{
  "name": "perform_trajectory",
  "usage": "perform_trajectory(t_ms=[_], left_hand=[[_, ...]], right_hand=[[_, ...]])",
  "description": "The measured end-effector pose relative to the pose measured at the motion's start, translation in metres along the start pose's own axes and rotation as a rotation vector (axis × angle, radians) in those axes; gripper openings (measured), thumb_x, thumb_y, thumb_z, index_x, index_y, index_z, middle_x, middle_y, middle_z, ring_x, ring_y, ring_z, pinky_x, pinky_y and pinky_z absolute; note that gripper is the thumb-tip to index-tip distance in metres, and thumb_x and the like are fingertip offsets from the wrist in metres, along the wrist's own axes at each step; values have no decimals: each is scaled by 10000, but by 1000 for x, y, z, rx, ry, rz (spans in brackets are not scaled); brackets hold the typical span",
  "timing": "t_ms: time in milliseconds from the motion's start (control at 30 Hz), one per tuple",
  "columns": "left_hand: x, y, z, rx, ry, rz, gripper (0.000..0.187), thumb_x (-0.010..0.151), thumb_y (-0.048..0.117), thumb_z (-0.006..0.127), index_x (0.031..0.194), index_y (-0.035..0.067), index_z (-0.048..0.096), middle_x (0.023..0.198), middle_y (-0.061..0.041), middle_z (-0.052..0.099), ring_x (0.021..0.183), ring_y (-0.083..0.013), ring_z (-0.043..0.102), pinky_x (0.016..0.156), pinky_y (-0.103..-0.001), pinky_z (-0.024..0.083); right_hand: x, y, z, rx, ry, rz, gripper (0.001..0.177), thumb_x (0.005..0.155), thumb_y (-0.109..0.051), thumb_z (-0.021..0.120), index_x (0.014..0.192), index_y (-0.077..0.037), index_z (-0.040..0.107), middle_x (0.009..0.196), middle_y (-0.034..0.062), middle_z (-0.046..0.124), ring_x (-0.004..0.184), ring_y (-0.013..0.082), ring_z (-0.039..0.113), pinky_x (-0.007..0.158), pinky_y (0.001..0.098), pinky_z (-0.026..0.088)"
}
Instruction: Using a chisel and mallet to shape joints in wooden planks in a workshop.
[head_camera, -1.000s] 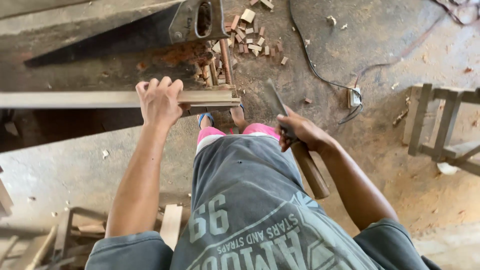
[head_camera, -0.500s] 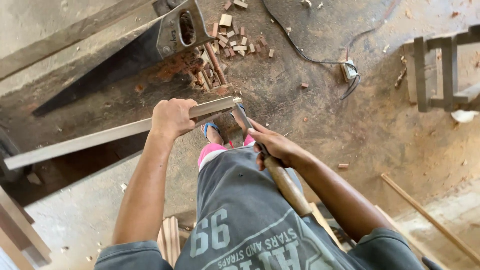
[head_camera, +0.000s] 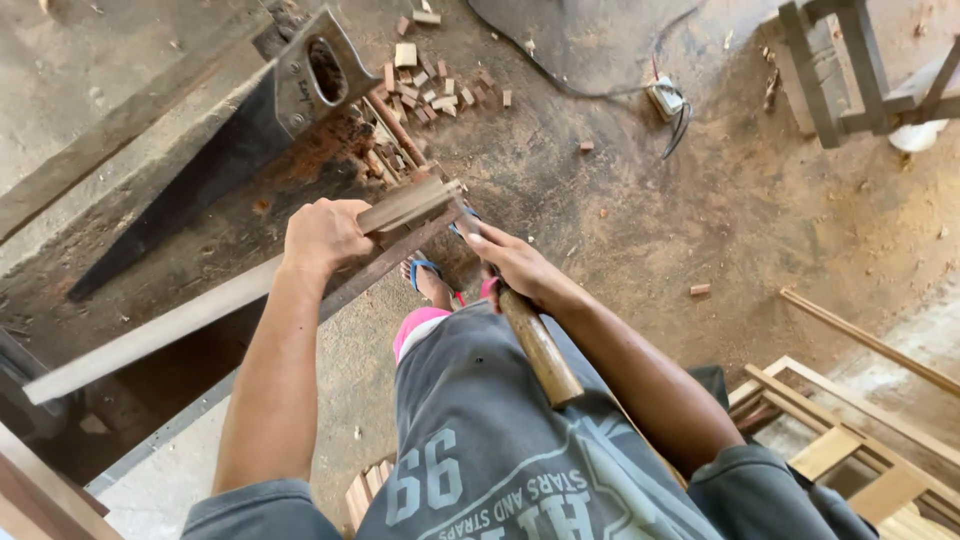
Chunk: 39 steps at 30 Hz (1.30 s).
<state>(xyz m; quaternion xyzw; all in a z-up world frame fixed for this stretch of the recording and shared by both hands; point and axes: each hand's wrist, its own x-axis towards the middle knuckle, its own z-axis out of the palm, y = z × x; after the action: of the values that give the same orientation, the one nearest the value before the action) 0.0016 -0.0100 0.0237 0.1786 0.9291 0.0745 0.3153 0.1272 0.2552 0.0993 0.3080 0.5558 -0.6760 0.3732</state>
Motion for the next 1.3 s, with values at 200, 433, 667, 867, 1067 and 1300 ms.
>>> perform_trajectory(t_ms=[200, 433, 667, 867, 1067, 1300], left_hand=[[-1, -29, -11, -116, -138, -132, 757, 616, 787, 831, 992, 132, 773, 932, -73, 783, 911, -279, 730, 805, -442, 580], [2, -40, 39, -78, 187, 36, 727, 696, 715, 806, 1220, 214, 750, 1144, -98, 693, 1141, -292, 628, 906, -451, 520], [-24, -41, 87, -31, 680, -27, 698, 788, 567, 830, 1362, 202, 675, 1373, -95, 577, 1330, -270, 482, 1094, -516, 396], [-67, -45, 140, -840, 1267, -1032, 795, 898, 461, 809, 1519, 142, 429, 1510, -155, 420, 1406, -295, 461, 1099, -475, 491], [-64, -43, 150, -1468, 1166, -1422, 943, 837, 424, 853, 1507, 70, 292, 1470, -199, 395, 1250, -304, 539, 1032, -411, 546], [-23, 64, 165, -1667, 1141, -1149, 1034, 781, 318, 809, 1558, 45, 183, 1461, -225, 452, 1222, -320, 615, 991, -403, 562]], right_hand=[[-3, 54, -78, 54, 188, -5, 565, 1011, -276, 720, 1284, 144, 459, 745, 26, 559, 530, 128, 558, 481, 317, 510], [-10, 68, -83, 255, 280, 68, 393, 923, -254, 713, 1249, -71, 594, 745, 40, 644, 558, 109, 598, 497, 290, 524], [-11, 50, -55, 139, 283, 10, 672, 958, -333, 649, 1524, -108, 366, 662, 10, 539, 531, 134, 571, 482, 312, 518], [-13, 64, -63, -47, 267, -111, 913, 868, -153, 692, 1625, -186, 183, 664, 42, 573, 536, 167, 590, 501, 339, 529], [6, 92, -108, -37, 226, 28, 707, 906, -98, 755, 1543, 51, 487, 781, 45, 637, 614, 152, 616, 552, 319, 545], [21, 42, -111, -279, 158, 10, 788, 842, -103, 730, 1557, -180, 409, 668, 66, 574, 524, 179, 559, 481, 352, 488]])
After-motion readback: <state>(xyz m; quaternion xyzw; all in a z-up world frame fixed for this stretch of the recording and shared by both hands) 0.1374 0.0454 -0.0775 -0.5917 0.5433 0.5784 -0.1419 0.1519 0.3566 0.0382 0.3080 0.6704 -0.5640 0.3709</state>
